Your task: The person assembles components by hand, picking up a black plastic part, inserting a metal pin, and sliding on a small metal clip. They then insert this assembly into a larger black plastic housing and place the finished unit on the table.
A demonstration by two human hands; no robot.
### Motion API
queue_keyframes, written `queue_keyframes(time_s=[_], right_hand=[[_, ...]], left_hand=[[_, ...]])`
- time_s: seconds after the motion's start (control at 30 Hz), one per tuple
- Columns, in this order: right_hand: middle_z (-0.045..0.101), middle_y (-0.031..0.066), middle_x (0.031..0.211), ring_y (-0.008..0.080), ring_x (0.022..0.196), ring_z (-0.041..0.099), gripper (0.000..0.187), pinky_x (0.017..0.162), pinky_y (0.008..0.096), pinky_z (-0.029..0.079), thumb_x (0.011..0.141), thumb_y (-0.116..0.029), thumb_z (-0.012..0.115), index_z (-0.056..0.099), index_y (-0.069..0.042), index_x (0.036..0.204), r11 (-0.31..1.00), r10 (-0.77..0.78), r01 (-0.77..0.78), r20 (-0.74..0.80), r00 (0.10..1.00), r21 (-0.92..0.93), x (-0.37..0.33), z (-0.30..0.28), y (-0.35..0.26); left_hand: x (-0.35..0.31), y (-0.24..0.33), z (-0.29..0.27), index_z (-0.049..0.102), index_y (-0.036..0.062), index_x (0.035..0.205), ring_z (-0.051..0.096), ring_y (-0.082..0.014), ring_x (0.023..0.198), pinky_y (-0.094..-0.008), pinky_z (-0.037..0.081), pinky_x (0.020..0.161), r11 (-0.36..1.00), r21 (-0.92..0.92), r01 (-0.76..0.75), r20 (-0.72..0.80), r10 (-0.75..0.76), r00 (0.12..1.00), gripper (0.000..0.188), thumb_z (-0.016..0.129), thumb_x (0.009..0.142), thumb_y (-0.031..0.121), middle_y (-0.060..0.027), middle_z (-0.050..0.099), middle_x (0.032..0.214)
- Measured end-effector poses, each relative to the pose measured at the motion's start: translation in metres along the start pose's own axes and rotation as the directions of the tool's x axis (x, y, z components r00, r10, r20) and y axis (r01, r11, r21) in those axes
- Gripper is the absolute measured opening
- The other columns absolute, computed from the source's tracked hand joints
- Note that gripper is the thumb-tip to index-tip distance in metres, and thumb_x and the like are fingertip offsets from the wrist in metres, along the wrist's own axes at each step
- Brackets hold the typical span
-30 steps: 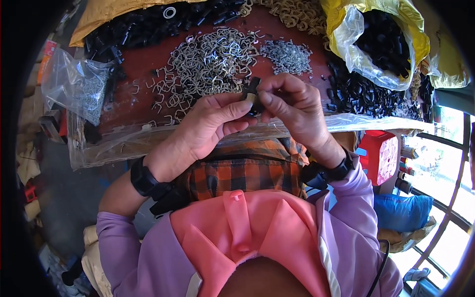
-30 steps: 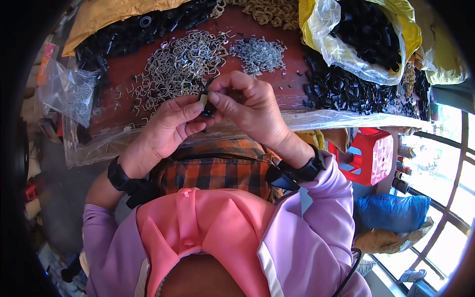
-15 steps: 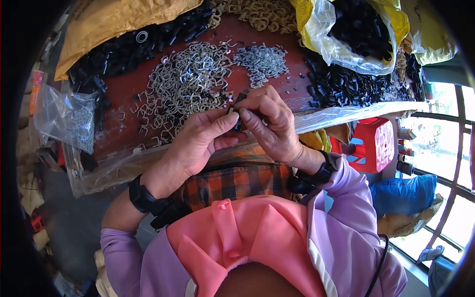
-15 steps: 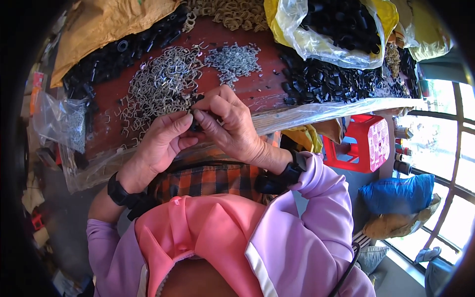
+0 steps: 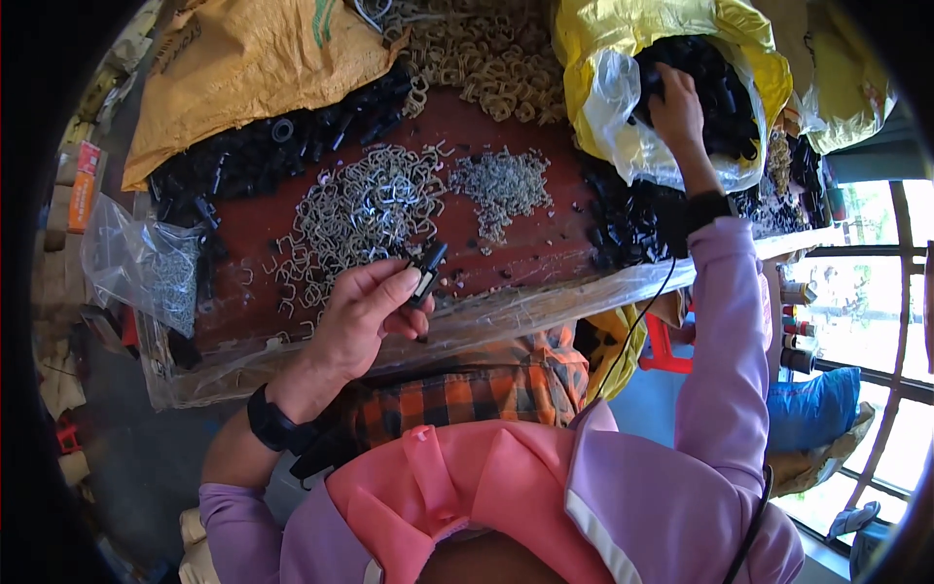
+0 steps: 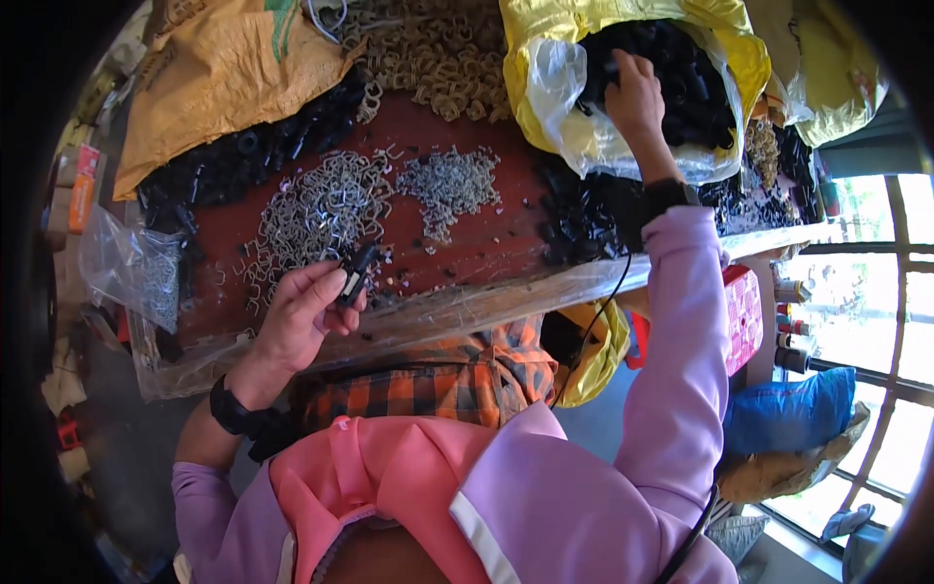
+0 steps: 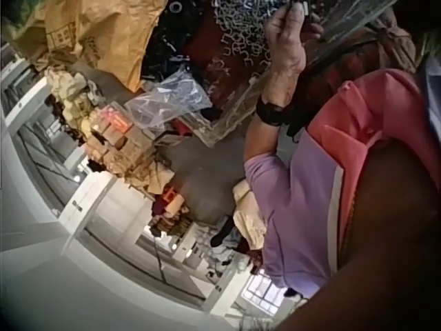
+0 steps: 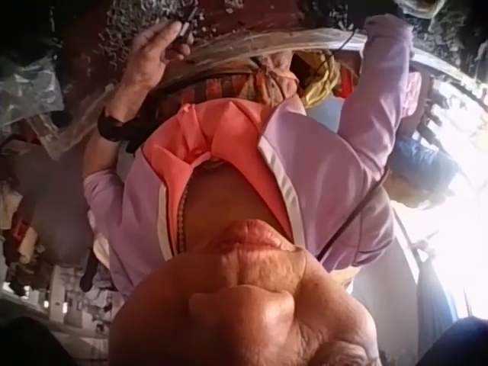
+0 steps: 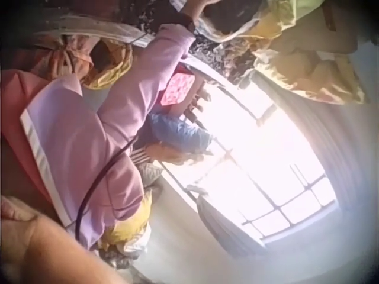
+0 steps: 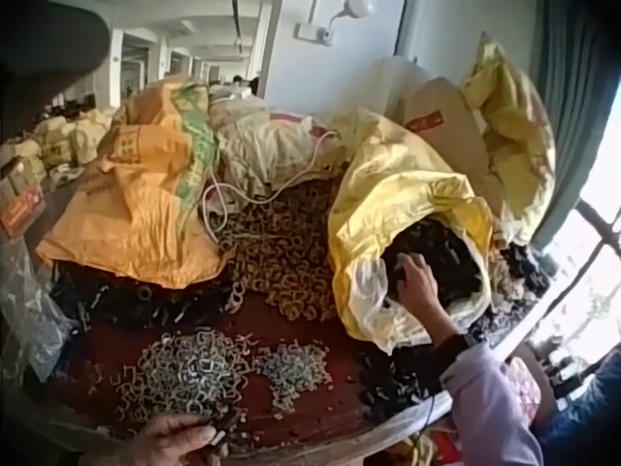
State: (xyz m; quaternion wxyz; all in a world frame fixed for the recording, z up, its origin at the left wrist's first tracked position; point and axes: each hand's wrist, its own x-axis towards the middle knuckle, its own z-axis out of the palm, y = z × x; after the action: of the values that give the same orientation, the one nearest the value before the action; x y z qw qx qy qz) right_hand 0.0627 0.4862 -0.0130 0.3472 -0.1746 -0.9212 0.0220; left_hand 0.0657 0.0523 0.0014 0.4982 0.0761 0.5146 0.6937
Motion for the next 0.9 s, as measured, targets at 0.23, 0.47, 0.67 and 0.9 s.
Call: queue_keyframes(time_s=[0.23,0.47,0.67,0.9], right_hand=[[0.048,0.0109,0.108,0.0296,0.103,0.042,0.045,0.078,0.041,0.039,0.068,-0.016,0.057,0.043,-0.011,0.11,0.952,-0.088,0.15,0.231,0.969,-0.268,0.012,0.009,0.002],[0.053,0.0142,0.095,0.0261,0.086,0.051,0.043,0.076,0.0335,0.04,0.073,-0.019,0.056,0.042,-0.007,0.112,0.916,0.047,-0.136,0.236,0.971,0.377,-0.028,-0.061,-0.03],[0.055,0.01,0.092,0.017,0.083,0.052,0.056,0.075,0.0263,0.04,0.073,-0.037,0.058,0.045,0.004,0.109,0.6,-0.427,-0.25,0.568,0.703,0.76,-0.087,-0.114,-0.146],[0.055,0.0138,0.085,0.0226,0.075,0.054,0.056,0.066,0.0279,0.041,0.061,-0.029,0.069,0.05,0.003,0.104,0.49,-0.679,-0.162,0.492,0.545,0.856,-0.114,-0.098,-0.194]], left_hand=[[-0.01,0.003,0.003,0.048,-0.0002,0.097,0.057,-0.015,0.07,-0.0194,0.046,0.059,0.996,-0.079,0.032,-0.118,-0.041,0.992,0.022,0.05,0.081,0.014,-0.0096,0.057,0.083],[-0.001,-0.002,0.001,0.046,0.0001,0.103,0.057,-0.0154,0.074,-0.02,0.046,0.062,0.991,-0.121,0.052,-0.043,-0.058,0.997,0.026,0.05,0.081,0.013,-0.01,0.056,0.087],[0.002,0.005,0.022,0.048,-0.0008,0.102,0.054,-0.0102,0.069,-0.0192,0.045,0.059,0.993,-0.116,0.014,0.0,-0.014,1.0,0.027,0.052,0.08,0.015,-0.0063,0.055,0.082],[-0.006,-0.003,0.015,0.052,-0.0006,0.099,0.048,-0.0058,0.062,-0.0175,0.042,0.053,0.986,0.162,-0.029,0.105,0.012,0.994,0.026,0.055,0.079,0.015,-0.0015,0.053,0.074]])
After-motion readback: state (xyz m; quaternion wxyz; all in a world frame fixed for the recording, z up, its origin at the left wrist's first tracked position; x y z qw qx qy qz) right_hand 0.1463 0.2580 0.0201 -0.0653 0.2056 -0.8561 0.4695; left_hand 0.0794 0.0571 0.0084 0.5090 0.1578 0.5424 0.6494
